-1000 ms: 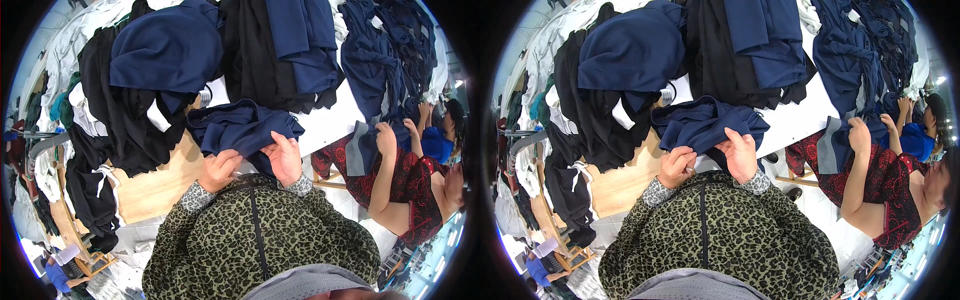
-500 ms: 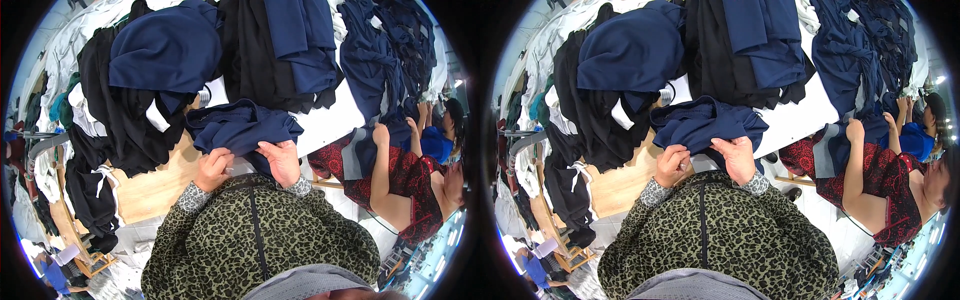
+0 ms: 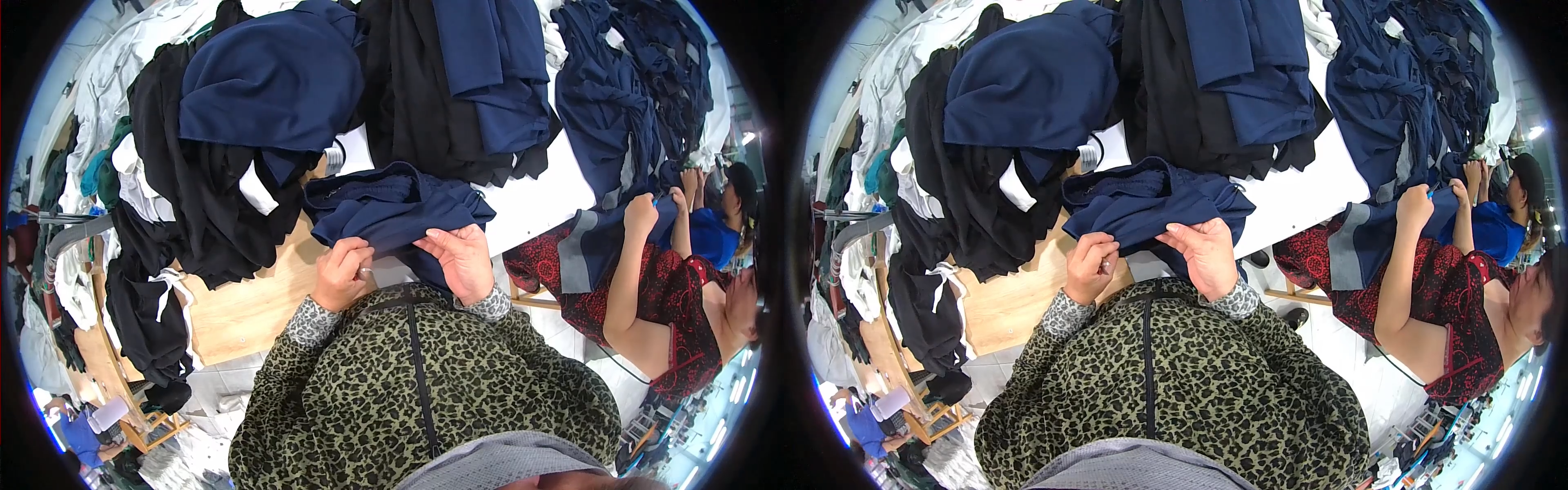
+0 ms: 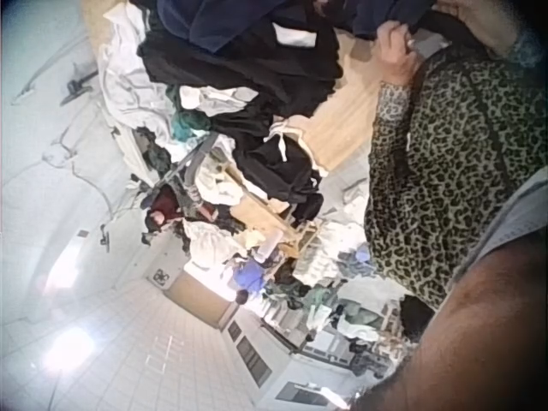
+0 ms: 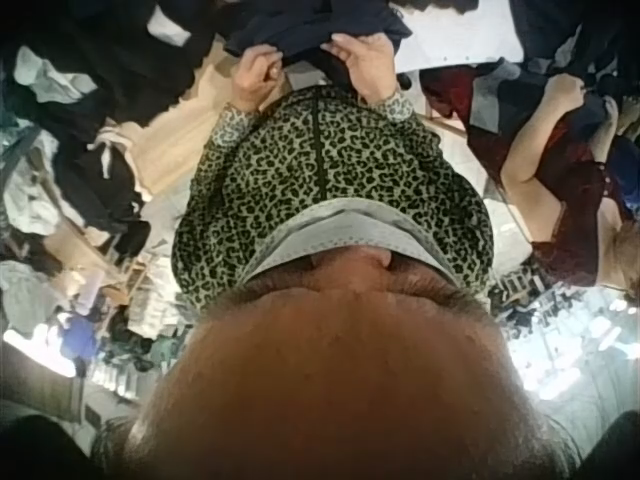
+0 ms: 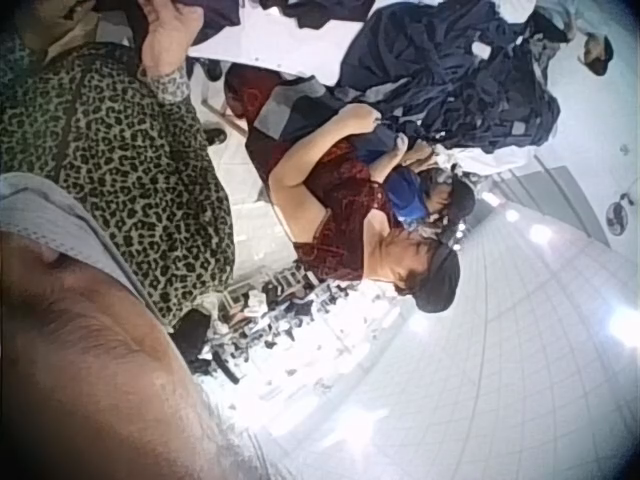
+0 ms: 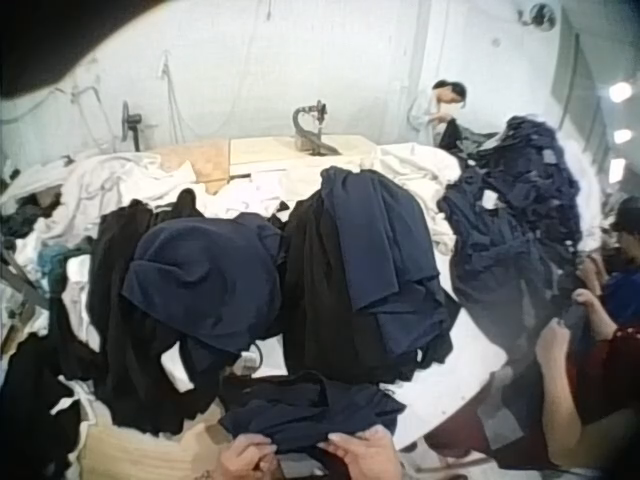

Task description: Using small snips to remove loose threads from navy blue garments at a textile manufacturing workstation.

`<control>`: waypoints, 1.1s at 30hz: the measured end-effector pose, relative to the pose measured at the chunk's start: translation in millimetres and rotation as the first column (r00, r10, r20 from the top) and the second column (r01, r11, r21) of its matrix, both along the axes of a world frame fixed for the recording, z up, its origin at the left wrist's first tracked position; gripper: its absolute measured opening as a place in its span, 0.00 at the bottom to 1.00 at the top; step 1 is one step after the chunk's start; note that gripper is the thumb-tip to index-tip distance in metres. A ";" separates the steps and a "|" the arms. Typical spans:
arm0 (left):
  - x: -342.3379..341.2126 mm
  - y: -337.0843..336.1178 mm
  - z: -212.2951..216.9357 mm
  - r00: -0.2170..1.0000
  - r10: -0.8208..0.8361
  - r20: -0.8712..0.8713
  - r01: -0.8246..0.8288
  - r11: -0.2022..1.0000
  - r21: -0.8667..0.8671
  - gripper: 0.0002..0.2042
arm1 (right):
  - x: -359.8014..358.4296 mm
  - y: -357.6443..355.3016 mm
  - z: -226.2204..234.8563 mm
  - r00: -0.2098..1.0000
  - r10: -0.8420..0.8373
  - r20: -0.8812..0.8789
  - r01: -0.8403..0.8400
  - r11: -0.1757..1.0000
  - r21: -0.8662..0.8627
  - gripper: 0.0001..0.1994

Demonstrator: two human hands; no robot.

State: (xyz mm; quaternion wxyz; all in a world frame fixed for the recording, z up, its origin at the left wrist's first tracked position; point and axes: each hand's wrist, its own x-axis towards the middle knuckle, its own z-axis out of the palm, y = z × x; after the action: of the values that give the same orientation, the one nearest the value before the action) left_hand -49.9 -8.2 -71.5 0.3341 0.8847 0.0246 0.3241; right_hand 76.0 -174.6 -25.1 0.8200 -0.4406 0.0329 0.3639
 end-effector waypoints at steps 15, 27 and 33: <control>82.9 83.7 6.9 0.923 -0.030 -0.384 -0.231 0.755 -0.613 0.10 | 42.4 -0.8 -61.3 0.243 0.688 0.684 0.161 0.667 -0.728 0.07; 38.6 84.0 10.9 0.749 -0.567 -0.342 -0.076 0.440 -0.895 0.06 | 69.2 -22.1 -16.7 0.900 0.372 0.227 -0.302 0.908 -0.291 0.09; 31.6 72.4 22.0 0.794 -0.526 -0.305 -0.109 0.370 -0.923 0.07 | 78.3 -37.8 -16.7 0.929 0.294 0.225 -0.236 0.939 -0.251 0.07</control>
State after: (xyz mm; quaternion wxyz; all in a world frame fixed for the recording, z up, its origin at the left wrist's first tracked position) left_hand -18.3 64.2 -49.5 0.7772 0.6011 0.1740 -0.0655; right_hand 154.3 -212.4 -41.8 0.7064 -0.5728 -0.0946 0.4050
